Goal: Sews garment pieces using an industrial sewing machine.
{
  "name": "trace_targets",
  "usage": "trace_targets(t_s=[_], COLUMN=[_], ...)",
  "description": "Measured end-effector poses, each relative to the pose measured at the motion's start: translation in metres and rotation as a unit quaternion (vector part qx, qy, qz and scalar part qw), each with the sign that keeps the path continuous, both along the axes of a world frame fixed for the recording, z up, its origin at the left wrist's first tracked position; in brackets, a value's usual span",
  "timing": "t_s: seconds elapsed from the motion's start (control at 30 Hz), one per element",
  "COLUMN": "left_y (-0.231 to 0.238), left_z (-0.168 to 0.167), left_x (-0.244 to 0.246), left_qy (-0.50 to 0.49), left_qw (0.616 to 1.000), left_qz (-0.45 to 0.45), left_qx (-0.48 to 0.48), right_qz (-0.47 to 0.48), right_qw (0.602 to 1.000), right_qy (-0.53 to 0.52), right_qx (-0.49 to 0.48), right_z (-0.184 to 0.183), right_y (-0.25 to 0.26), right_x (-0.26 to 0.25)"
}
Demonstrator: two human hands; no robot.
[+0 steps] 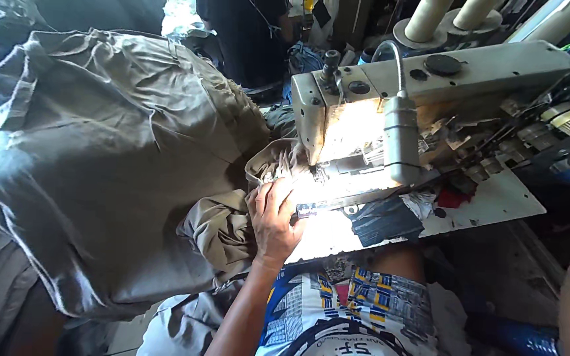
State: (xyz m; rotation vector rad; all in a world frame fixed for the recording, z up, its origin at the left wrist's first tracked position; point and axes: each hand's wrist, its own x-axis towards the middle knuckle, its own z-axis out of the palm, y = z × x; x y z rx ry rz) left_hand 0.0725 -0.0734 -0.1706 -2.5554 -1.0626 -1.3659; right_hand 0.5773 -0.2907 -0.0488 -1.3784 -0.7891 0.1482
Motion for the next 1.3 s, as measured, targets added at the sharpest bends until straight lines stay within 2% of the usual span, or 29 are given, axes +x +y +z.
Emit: trace_targets(t_s=[0.07, 0.13, 0.23, 0.37, 0.57, 0.63, 0.7, 0.77, 0.93, 1.0, 1.13, 1.23, 1.3], left_y=[0.000, -0.001, -0.002, -0.004, -0.002, -0.002, -0.002, -0.001, 0.001, 0.000, -0.003, -0.008, -0.009], left_z=[0.000, 0.001, 0.002, 0.004, 0.006, 0.006, 0.006, 0.008, 0.012, 0.017, 0.034, 0.049, 0.048], left_x=[0.000, 0.001, 0.001, 0.002, 0.001, 0.001, 0.000, -0.001, -0.001, 0.004, 0.024, 0.038, 0.043], left_qy=[0.002, 0.002, 0.002, 0.005, 0.003, -0.001, -0.012, -0.022, -0.077, -0.097, -0.087, -0.006, 0.052], left_qw=[1.000, 1.000, 1.000, 1.000, 0.998, 0.998, 0.997, 0.995, 0.989, 0.988, 0.993, 0.987, 0.979], left_qz=[0.001, 0.000, 0.001, -0.001, -0.035, -0.039, -0.050, -0.067, -0.100, -0.078, 0.042, 0.146, 0.187], left_qx=[-0.002, -0.004, -0.013, -0.030, -0.042, -0.045, -0.052, -0.066, -0.079, -0.091, -0.075, -0.066, -0.067], right_qz=[0.088, 0.137, 0.134, 0.173, 0.062, 0.053, 0.054, 0.047, 0.035, 0.013, -0.008, 0.016, -0.021], right_qw=[0.996, 0.990, 0.989, 0.984, 0.997, 0.998, 0.998, 0.995, 0.973, 0.964, 0.983, 0.995, 0.992], right_qy=[-0.009, -0.018, 0.063, 0.039, 0.027, 0.032, -0.020, -0.049, -0.029, -0.069, -0.057, -0.032, -0.077], right_qx=[-0.006, -0.022, -0.008, 0.003, -0.030, -0.027, -0.034, -0.070, -0.228, -0.256, -0.173, -0.093, -0.099], right_z=[0.015, 0.034, 0.045, 0.046, 0.057, 0.056, 0.060, 0.067, 0.093, 0.101, 0.096, 0.082, 0.077], right_y=[0.018, 0.041, 0.059, 0.060, 0.069, 0.072, 0.075, 0.076, 0.089, 0.090, 0.092, 0.091, 0.086], right_x=[0.010, 0.001, -0.016, -0.012, -0.028, -0.026, -0.029, -0.031, -0.006, -0.011, -0.016, -0.011, -0.018])
